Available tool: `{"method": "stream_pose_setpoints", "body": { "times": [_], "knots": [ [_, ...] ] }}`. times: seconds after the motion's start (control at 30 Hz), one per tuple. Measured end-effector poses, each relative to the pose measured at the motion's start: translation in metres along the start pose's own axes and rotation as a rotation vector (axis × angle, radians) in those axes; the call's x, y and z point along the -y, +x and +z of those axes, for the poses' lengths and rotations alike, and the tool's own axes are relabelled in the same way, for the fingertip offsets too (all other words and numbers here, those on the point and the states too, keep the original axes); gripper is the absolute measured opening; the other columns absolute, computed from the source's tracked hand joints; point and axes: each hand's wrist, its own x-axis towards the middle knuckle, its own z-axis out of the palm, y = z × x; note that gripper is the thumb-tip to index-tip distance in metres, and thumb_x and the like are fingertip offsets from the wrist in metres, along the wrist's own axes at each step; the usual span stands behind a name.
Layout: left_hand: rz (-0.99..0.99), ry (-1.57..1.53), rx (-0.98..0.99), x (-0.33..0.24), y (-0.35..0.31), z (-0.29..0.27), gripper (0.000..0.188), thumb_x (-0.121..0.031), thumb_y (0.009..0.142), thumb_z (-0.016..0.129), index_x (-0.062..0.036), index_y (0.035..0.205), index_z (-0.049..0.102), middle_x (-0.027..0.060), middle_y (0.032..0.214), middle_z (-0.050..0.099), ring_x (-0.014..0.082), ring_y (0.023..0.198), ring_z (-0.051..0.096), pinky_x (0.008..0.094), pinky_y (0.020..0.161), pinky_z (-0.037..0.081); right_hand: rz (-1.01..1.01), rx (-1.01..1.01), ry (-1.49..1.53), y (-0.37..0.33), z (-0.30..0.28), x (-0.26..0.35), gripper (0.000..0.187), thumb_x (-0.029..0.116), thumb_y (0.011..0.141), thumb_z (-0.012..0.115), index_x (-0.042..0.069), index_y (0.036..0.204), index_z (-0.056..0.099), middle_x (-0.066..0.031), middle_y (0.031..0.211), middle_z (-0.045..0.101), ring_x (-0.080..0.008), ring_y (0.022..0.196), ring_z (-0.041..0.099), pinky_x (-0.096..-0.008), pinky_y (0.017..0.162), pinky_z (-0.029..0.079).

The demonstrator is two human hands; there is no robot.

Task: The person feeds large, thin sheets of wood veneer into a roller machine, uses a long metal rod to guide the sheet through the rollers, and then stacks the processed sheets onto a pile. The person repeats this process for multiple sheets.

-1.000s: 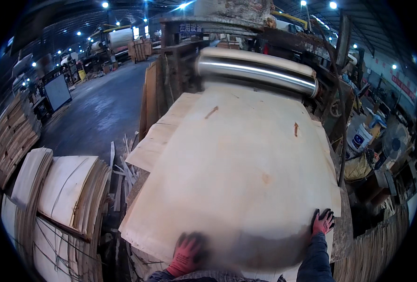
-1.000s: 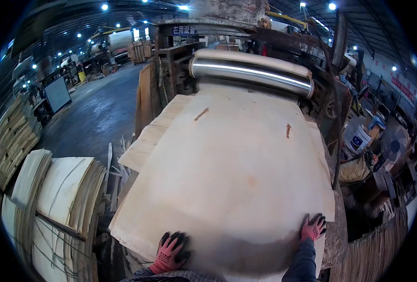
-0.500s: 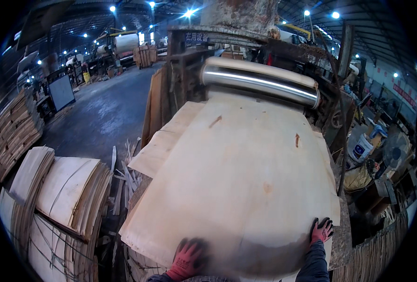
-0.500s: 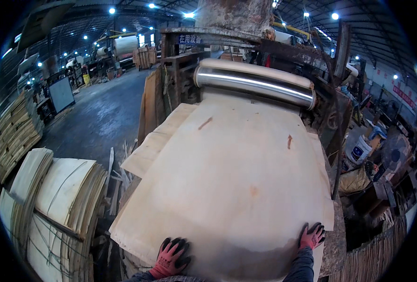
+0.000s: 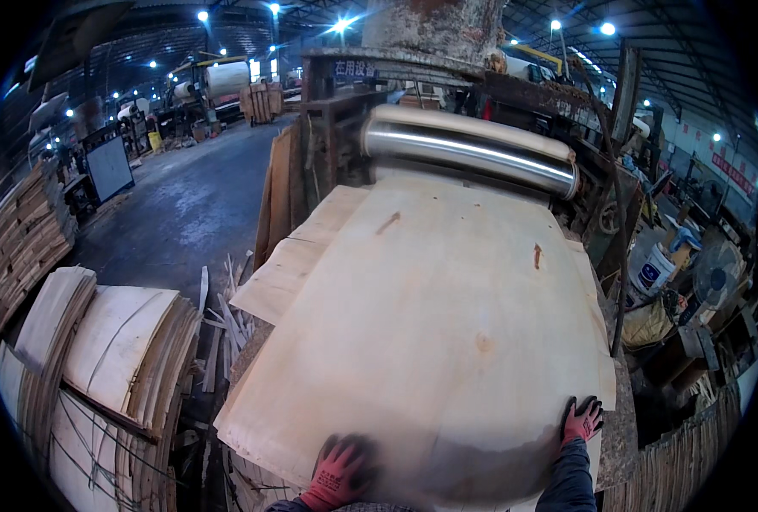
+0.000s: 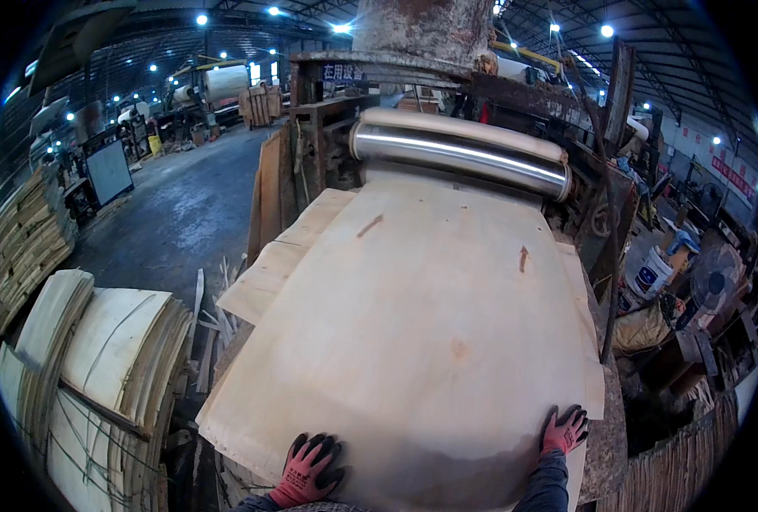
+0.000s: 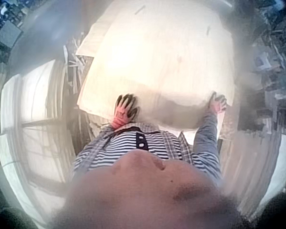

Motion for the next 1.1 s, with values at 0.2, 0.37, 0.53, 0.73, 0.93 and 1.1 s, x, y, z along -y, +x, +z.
{"method": "stream_pose_setpoints", "body": {
  "times": [0.2,0.37,0.53,0.73,0.93,1.1],
  "knots": [
    [-0.004,-0.006,-0.002,0.000,0.000,0.001,0.051,-0.031,0.066,0.063,-0.0070,0.110,0.054,0.0138,0.125,0.044,0.0302,0.118,0.038,0.0497,0.101,0.023,0.004,0.006,-0.010,0.001,0.000,-0.001,0.070,0.052,0.079,0.047,0.015,0.136,0.030,-0.0074,0.141,0.027,-0.0268,0.129,0.023,-0.0446,0.106,0.013],
    [-0.008,-0.022,-0.008,0.002,-0.001,0.003,0.051,-0.032,0.066,0.064,-0.0068,0.110,0.055,0.0137,0.125,0.044,0.0307,0.118,0.038,0.0498,0.101,0.023,-0.007,-0.020,-0.008,0.001,0.003,-0.001,0.069,0.051,0.079,0.048,0.015,0.135,0.031,-0.0081,0.141,0.027,-0.0274,0.129,0.024,-0.0446,0.106,0.013],
    [-0.006,-0.040,0.003,0.001,-0.001,0.000,0.052,-0.032,0.065,0.064,-0.0067,0.110,0.055,0.0138,0.125,0.044,0.0313,0.118,0.038,0.0502,0.101,0.023,-0.013,-0.046,-0.046,0.003,0.007,-0.004,0.071,0.057,0.079,0.044,0.018,0.136,0.030,-0.0087,0.139,0.030,-0.0289,0.127,0.027,-0.0440,0.106,0.014],
    [0.000,-0.011,0.015,0.016,-0.010,0.015,0.053,-0.032,0.066,0.064,-0.0067,0.112,0.053,0.0140,0.124,0.045,0.0312,0.118,0.038,0.0505,0.101,0.024,-0.012,-0.027,0.017,0.002,0.004,-0.002,0.070,0.052,0.078,0.048,0.012,0.133,0.034,-0.0085,0.140,0.028,-0.0281,0.129,0.024,-0.0437,0.106,0.013],
    [-0.012,-0.001,-0.005,0.018,-0.013,0.022,0.054,-0.031,0.067,0.063,-0.0081,0.114,0.052,0.0135,0.123,0.046,0.0305,0.117,0.039,0.0506,0.101,0.024,-0.002,0.012,0.016,-0.002,-0.004,0.003,0.070,0.052,0.079,0.048,0.012,0.134,0.033,-0.0082,0.140,0.027,-0.0279,0.129,0.023,-0.0435,0.106,0.012],
    [0.007,-0.026,0.025,0.016,-0.009,0.014,0.053,-0.034,0.067,0.062,-0.0080,0.112,0.053,0.0146,0.125,0.042,0.0324,0.120,0.035,0.0527,0.102,0.021,-0.022,0.002,0.019,0.002,0.003,-0.002,0.070,0.053,0.080,0.046,0.013,0.135,0.030,-0.0075,0.141,0.025,-0.0270,0.130,0.021,-0.0436,0.107,0.011]
  ]
}}
